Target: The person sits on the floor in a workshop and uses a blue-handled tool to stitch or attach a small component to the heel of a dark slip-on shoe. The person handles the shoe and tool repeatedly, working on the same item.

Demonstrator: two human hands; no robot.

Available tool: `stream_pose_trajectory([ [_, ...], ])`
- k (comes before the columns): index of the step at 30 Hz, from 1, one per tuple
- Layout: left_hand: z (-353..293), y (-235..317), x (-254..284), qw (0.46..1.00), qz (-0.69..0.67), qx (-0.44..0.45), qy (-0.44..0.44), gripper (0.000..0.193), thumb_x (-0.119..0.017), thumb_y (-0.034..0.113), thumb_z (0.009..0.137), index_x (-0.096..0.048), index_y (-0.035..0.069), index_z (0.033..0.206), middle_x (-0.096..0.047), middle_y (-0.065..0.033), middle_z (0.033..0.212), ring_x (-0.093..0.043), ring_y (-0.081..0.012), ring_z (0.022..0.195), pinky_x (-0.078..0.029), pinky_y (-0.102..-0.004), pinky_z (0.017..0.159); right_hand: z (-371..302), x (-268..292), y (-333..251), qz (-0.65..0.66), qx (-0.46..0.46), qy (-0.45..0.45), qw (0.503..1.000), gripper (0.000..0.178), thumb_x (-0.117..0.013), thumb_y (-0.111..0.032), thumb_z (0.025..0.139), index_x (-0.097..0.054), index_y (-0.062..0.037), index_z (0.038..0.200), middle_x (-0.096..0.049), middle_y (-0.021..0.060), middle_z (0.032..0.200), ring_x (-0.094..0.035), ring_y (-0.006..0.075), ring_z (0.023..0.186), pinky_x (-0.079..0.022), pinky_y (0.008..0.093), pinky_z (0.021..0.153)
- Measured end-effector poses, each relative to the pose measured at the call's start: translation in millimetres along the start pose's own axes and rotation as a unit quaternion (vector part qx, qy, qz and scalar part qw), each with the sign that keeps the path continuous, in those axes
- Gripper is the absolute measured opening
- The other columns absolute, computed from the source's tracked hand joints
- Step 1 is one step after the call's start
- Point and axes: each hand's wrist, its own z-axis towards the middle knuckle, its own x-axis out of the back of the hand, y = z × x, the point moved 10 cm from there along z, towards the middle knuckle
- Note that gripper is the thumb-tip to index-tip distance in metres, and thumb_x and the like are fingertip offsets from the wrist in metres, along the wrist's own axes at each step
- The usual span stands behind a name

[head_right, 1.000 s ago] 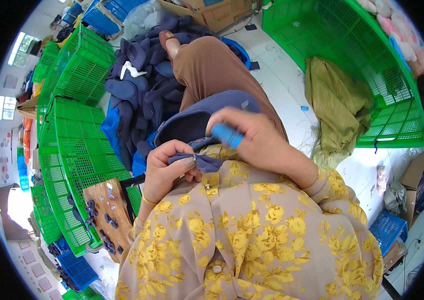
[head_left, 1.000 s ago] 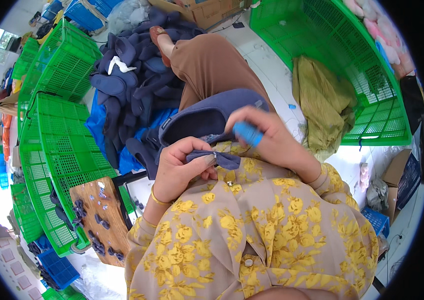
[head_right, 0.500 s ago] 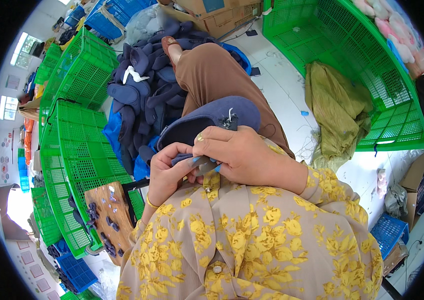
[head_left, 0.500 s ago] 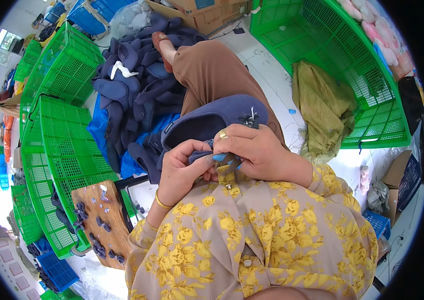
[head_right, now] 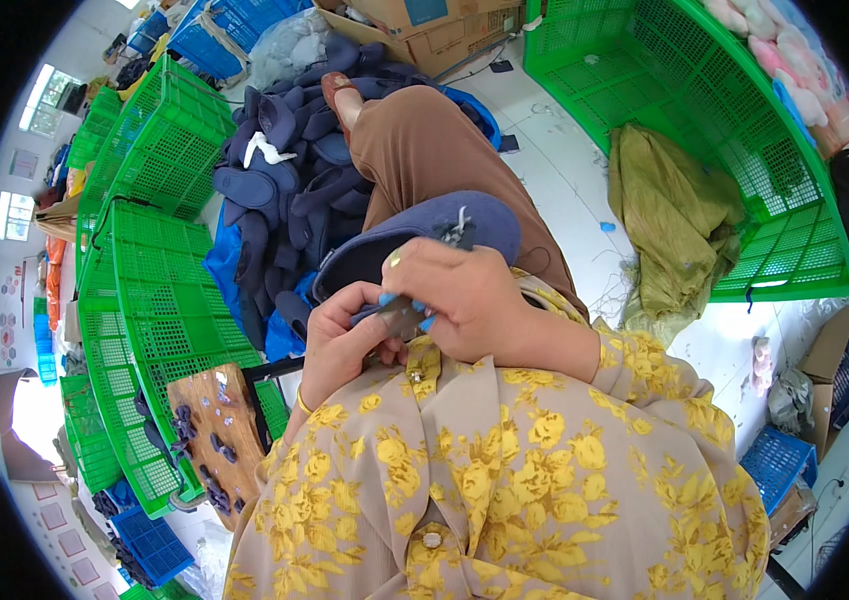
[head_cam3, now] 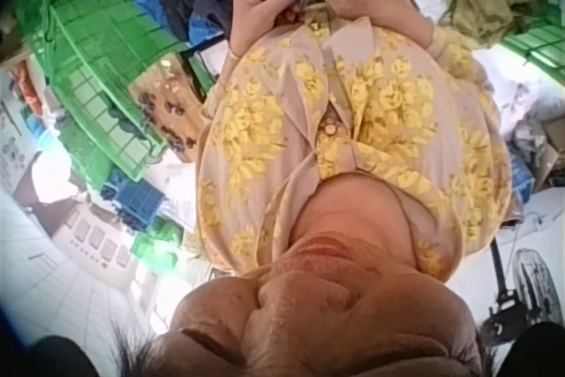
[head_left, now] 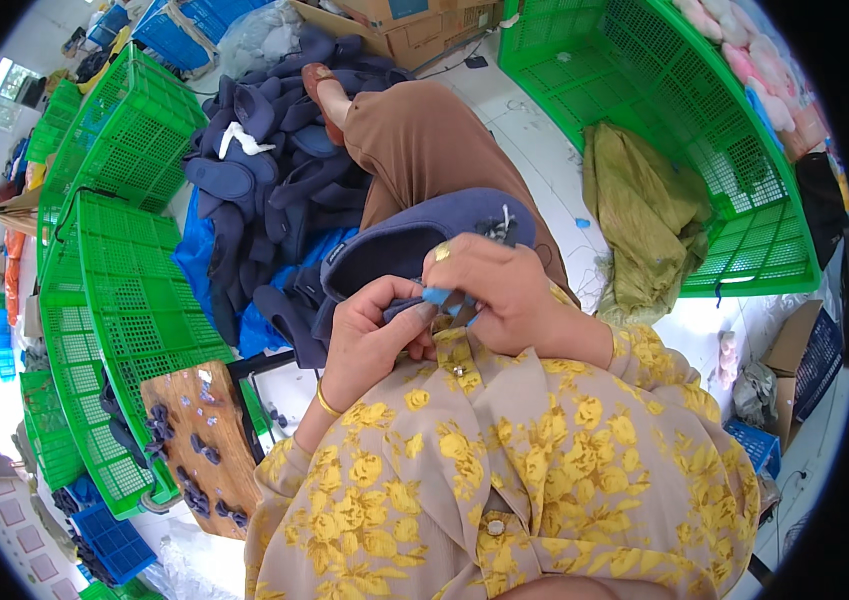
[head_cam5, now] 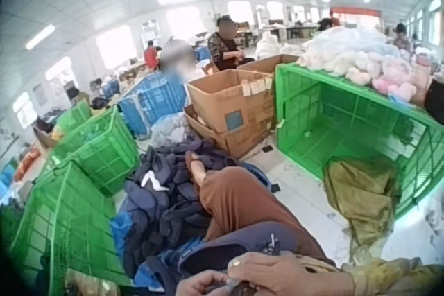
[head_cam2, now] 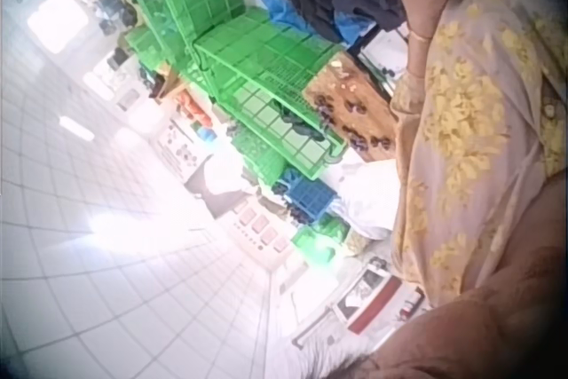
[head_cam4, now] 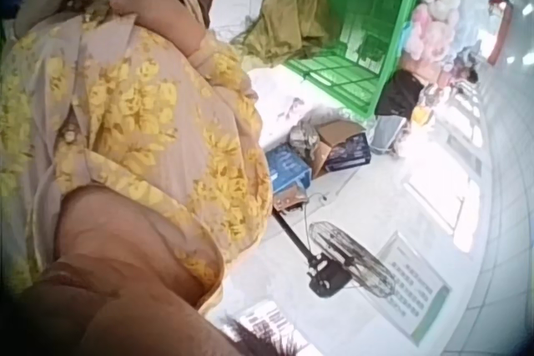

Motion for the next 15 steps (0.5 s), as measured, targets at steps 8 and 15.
stream_pose_trajectory([
  [8, 7, -20, 3, 0.996, 0.087, 0.013, 0.014, 0.009, -0.065, 0.009, 0.090, -0.064, 0.000, 0.094, -0.064, -0.0018, 0.071, -0.059, -0.0042, 0.059, -0.050, -0.0181, 0.056, 7, 36, -35, 0.014, 0.120, 0.118, 0.986, 0.019, -0.059, -0.001, 0.081, -0.058, -0.0074, 0.099, -0.063, 0.0075, 0.087, -0.059, 0.0176, 0.072, -0.047, 0.0281, 0.059],
  [15, -3, 10, 21, 0.990, 0.134, -0.026, 0.033, 0.012, -0.064, 0.005, 0.090, -0.068, 0.000, 0.100, -0.066, -0.0034, 0.073, -0.060, -0.0053, 0.060, -0.051, -0.0191, 0.057, 19, 97, 41, 0.522, -0.202, 0.153, 0.815, 0.021, -0.053, -0.027, 0.100, -0.052, -0.0096, 0.110, -0.046, -0.0025, 0.061, -0.034, 0.0045, 0.044, -0.025, 0.0206, 0.040],
])
